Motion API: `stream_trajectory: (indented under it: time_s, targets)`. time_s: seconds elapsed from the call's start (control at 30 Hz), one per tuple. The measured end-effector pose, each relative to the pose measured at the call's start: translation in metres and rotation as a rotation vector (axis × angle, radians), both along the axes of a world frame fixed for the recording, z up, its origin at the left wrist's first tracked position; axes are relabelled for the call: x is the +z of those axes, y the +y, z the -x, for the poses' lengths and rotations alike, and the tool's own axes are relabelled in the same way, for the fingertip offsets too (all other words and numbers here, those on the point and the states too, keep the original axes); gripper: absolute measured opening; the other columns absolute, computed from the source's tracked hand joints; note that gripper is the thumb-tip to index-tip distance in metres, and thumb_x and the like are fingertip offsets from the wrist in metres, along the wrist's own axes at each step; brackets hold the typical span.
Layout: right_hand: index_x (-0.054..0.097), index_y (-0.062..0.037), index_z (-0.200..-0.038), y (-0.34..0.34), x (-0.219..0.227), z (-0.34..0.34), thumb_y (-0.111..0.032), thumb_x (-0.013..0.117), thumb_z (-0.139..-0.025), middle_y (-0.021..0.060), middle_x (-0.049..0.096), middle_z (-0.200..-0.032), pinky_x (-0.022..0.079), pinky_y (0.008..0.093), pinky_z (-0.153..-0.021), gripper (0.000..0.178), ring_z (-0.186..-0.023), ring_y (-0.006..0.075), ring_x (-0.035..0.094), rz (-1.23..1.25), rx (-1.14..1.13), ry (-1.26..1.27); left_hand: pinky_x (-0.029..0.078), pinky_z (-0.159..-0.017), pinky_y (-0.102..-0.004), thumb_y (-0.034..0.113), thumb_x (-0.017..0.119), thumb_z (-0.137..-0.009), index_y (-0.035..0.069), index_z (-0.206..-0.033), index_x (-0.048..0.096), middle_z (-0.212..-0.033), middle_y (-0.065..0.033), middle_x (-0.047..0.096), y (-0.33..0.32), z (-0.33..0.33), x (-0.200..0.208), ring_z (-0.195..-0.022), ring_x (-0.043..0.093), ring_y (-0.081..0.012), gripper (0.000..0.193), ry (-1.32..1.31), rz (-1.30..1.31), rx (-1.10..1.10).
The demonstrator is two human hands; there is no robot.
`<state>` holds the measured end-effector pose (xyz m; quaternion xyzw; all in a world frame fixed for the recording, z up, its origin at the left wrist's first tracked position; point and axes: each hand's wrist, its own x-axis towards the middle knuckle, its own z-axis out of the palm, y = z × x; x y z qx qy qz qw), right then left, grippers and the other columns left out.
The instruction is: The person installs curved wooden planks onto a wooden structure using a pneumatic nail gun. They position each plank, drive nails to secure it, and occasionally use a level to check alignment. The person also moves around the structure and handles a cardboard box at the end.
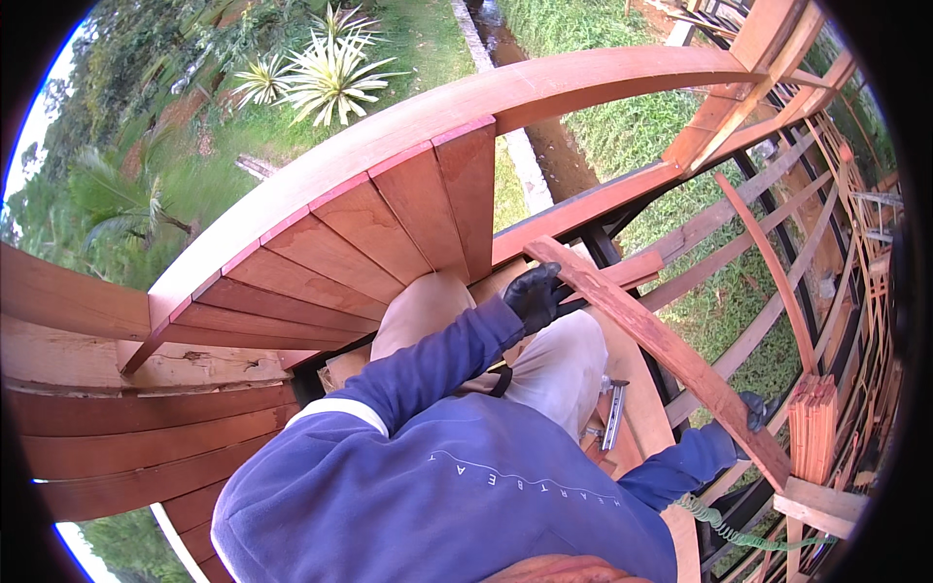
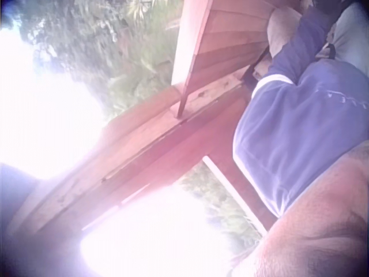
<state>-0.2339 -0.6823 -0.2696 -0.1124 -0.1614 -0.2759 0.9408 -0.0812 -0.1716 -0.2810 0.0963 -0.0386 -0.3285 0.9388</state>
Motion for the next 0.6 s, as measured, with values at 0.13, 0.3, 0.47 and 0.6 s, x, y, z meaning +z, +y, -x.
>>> stream_trajectory:
  time_s: [0.13,0.3,0.47,0.6]
  targets:
    - [0.046,-0.0030,-0.104,0.010,-0.011,0.002,-0.038,0.045,-0.091,0.0098,0.043,-0.101,0.036,0.0420,-0.089,0.037,-0.093,0.0229,0.044,0.010,-0.059,0.033,0.034,-0.108,-0.0476,0.022,0.068,-0.084,0.012,-0.118,0.057,-0.120,-0.0072,0.060,-0.006,-0.012,0.014,-0.123,0.049,-0.0271,0.038,0.054,-0.013,0.074]
    - [0.043,0.0000,-0.118,0.044,-0.010,0.005,-0.045,0.047,-0.089,0.0132,0.040,-0.120,0.033,0.0460,-0.099,0.054,-0.111,0.0264,0.041,0.068,-0.110,0.054,0.036,-0.107,-0.0524,0.019,0.068,-0.083,0.011,-0.131,0.044,-0.127,-0.0112,0.054,0.000,-0.007,0.046,-0.125,0.046,-0.0356,0.054,-0.006,-0.167,0.156]
    - [0.041,0.0031,-0.131,0.092,0.038,0.002,-0.053,0.050,-0.086,0.0166,0.036,-0.140,0.029,0.0500,-0.109,0.072,-0.128,0.0299,0.037,0.274,0.020,-0.106,0.037,-0.105,-0.0566,0.013,0.068,-0.080,0.010,-0.129,0.040,-0.125,-0.0136,0.055,0.003,-0.004,0.065,-0.128,0.043,-0.0378,0.057,-0.063,-0.114,0.208]
    - [0.045,0.0086,-0.125,0.191,0.138,-0.028,-0.054,0.056,-0.080,0.0264,0.052,-0.120,0.032,0.0567,-0.106,0.078,-0.116,0.0375,0.050,0.343,-0.661,0.398,0.040,-0.105,-0.0503,0.007,0.066,-0.077,0.006,-0.129,0.041,-0.126,-0.0157,0.055,0.004,-0.009,0.101,-0.123,0.049,-0.0341,0.057,-0.131,-0.056,0.236]
